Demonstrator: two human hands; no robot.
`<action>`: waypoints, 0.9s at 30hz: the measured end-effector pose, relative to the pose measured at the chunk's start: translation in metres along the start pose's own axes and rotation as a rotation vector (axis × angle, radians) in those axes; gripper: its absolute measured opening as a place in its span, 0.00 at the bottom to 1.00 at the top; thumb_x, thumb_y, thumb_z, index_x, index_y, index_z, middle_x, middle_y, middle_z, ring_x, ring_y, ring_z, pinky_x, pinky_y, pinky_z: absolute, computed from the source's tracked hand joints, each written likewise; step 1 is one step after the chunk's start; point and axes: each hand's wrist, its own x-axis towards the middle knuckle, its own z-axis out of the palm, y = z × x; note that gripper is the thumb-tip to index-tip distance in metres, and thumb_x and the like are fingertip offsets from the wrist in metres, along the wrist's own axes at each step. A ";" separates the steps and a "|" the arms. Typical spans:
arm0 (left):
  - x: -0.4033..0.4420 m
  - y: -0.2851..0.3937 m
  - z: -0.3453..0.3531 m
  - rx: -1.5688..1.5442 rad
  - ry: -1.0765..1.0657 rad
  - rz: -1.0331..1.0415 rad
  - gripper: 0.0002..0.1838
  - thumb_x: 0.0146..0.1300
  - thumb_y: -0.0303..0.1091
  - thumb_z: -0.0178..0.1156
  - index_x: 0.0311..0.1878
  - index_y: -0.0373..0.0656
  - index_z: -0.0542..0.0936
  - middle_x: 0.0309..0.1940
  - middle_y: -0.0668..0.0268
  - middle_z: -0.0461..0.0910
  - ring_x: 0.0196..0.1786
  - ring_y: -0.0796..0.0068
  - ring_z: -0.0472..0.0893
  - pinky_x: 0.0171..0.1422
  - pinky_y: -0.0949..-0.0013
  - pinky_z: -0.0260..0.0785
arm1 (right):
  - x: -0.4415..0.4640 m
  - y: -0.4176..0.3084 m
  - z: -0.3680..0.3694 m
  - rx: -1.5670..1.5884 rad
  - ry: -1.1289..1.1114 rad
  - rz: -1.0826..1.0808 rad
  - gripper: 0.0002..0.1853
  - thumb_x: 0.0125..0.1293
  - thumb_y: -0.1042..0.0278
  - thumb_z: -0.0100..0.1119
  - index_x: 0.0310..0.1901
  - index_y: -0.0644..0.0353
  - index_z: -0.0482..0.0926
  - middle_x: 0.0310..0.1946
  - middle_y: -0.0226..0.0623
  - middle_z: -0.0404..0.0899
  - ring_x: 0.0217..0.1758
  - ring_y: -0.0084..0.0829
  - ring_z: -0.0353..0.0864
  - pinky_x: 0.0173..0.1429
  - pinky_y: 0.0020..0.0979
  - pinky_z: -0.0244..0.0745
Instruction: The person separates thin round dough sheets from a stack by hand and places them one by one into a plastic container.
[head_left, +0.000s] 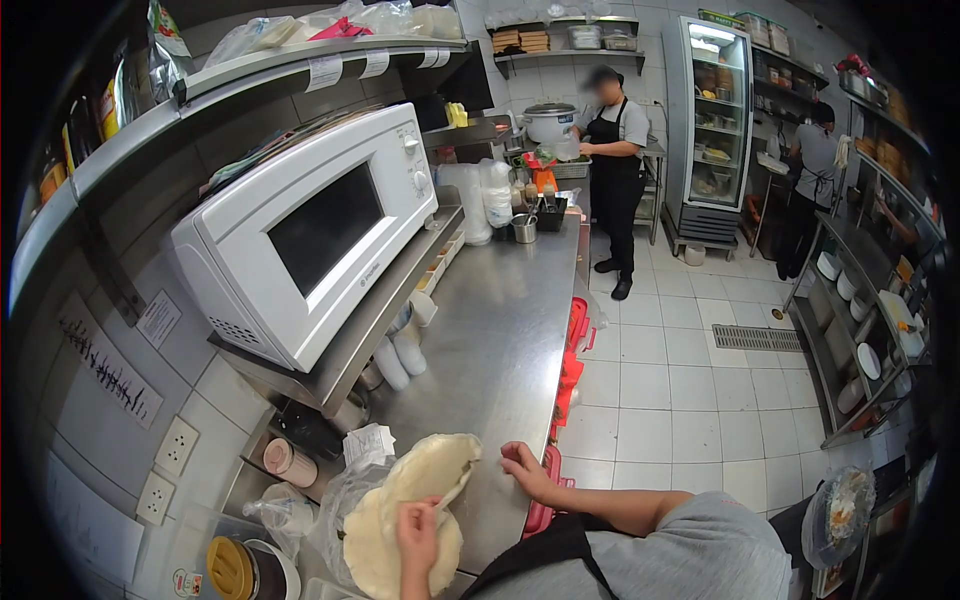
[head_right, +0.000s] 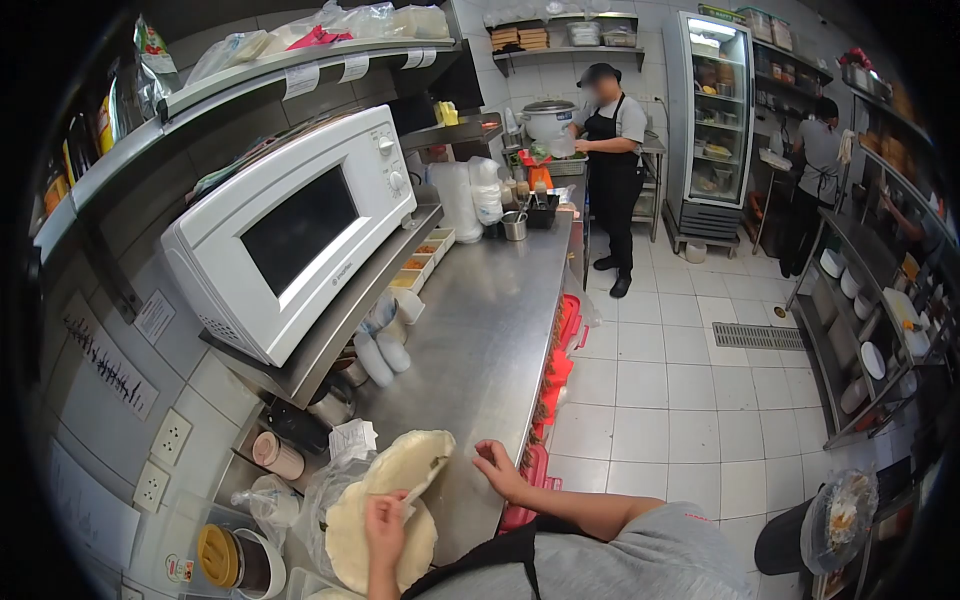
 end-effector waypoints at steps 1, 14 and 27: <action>0.009 0.024 -0.005 -0.219 0.011 -0.045 0.04 0.69 0.29 0.51 0.39 0.39 0.69 0.43 0.54 0.80 0.46 0.69 0.78 0.55 0.68 0.69 | 0.002 0.000 0.000 0.120 -0.007 0.070 0.19 0.66 0.66 0.55 0.55 0.61 0.65 0.50 0.37 0.67 0.52 0.27 0.69 0.57 0.29 0.67; -0.025 -0.035 0.028 0.786 -0.426 0.146 0.29 0.51 0.37 0.68 0.58 0.45 0.73 0.59 0.57 0.72 0.64 0.52 0.68 0.68 0.42 0.53 | 0.024 -0.008 -0.003 -0.188 -0.250 0.190 0.22 0.64 0.65 0.59 0.55 0.67 0.69 0.47 0.39 0.76 0.53 0.30 0.75 0.60 0.29 0.70; -0.032 -0.054 0.030 0.788 -0.467 0.197 0.14 0.48 0.40 0.69 0.37 0.47 0.83 0.56 0.65 0.74 0.65 0.55 0.67 0.66 0.33 0.50 | 0.035 0.012 -0.026 0.124 -0.231 0.385 0.10 0.65 0.75 0.53 0.46 0.68 0.72 0.40 0.39 0.78 0.44 0.29 0.80 0.48 0.29 0.80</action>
